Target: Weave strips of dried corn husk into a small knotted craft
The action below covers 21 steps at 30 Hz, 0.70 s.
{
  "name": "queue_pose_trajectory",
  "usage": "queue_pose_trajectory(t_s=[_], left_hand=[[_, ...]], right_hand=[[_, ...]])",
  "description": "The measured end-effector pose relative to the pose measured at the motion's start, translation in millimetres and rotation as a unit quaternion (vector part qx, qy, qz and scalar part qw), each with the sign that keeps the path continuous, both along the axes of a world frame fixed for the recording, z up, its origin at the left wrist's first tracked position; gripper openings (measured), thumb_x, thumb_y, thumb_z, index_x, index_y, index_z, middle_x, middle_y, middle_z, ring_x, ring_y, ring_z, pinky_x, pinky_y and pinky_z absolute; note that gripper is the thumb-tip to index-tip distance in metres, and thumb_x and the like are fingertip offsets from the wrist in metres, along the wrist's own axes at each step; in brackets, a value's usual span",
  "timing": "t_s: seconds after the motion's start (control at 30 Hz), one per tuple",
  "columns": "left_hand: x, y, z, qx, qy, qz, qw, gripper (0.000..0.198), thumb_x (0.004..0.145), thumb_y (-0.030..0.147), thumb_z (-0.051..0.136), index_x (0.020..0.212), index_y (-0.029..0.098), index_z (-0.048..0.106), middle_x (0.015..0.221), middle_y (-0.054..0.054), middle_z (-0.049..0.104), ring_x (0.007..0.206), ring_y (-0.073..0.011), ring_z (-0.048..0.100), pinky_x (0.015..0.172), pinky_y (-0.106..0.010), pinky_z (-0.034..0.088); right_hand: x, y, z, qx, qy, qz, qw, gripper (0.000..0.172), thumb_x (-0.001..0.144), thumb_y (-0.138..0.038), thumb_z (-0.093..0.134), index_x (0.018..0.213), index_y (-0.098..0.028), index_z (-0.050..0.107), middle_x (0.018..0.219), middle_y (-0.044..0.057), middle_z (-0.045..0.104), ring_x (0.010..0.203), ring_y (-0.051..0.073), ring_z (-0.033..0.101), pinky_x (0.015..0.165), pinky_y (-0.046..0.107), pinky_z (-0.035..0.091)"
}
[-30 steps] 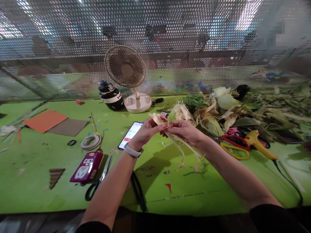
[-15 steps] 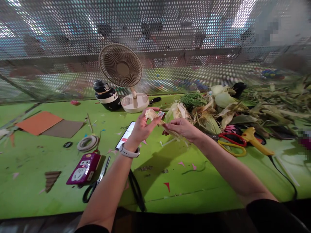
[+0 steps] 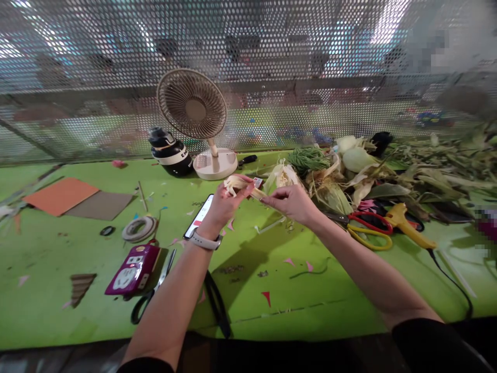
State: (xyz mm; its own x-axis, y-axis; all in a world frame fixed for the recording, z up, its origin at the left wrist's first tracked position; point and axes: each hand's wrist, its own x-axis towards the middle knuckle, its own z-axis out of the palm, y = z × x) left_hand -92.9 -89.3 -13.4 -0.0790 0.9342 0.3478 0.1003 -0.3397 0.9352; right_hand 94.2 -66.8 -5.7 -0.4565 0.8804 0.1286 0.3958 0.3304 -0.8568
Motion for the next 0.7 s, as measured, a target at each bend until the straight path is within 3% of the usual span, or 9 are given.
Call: queue_pose_trajectory(t_s=[0.27,0.47,0.7], left_hand=[[-10.3,8.3,-15.4,-0.057,-0.082,-0.106,0.989,0.018,0.073,0.033,0.071,0.085,0.019,0.070,0.070,-0.002,0.064,0.056,-0.0112,0.055,0.054,-0.026,0.047],[-9.9,9.0,-17.4,-0.083,-0.114,-0.095,0.985,0.020,0.071,0.036,0.072,0.081,0.019,0.067,0.063,0.000,0.059,0.053,-0.0119,0.055,0.052,-0.027,0.048],[-6.1,7.0,-13.1,-0.048,-0.077,-0.070,0.993,0.017,0.072,0.034,0.071,0.080,0.020,0.067,0.058,0.001,0.058,0.053,-0.0130,0.057,0.053,-0.028,0.048]], right_hand=[[2.1,3.9,-4.0,-0.030,0.066,0.023,0.997,0.039,0.070,-0.053,0.068,0.067,-0.014,0.066,0.055,-0.001,0.052,0.051,0.009,0.038,0.049,0.024,0.027],[1.0,4.0,-4.2,-0.041,0.090,0.029,0.995,0.035,0.069,-0.049,0.070,0.067,-0.014,0.065,0.058,0.000,0.056,0.052,0.010,0.043,0.049,0.024,0.031],[0.2,3.4,-4.4,-0.073,0.133,0.009,0.988,0.032,0.067,-0.040,0.075,0.078,-0.017,0.055,0.062,0.000,0.063,0.055,0.012,0.056,0.053,0.024,0.039]])
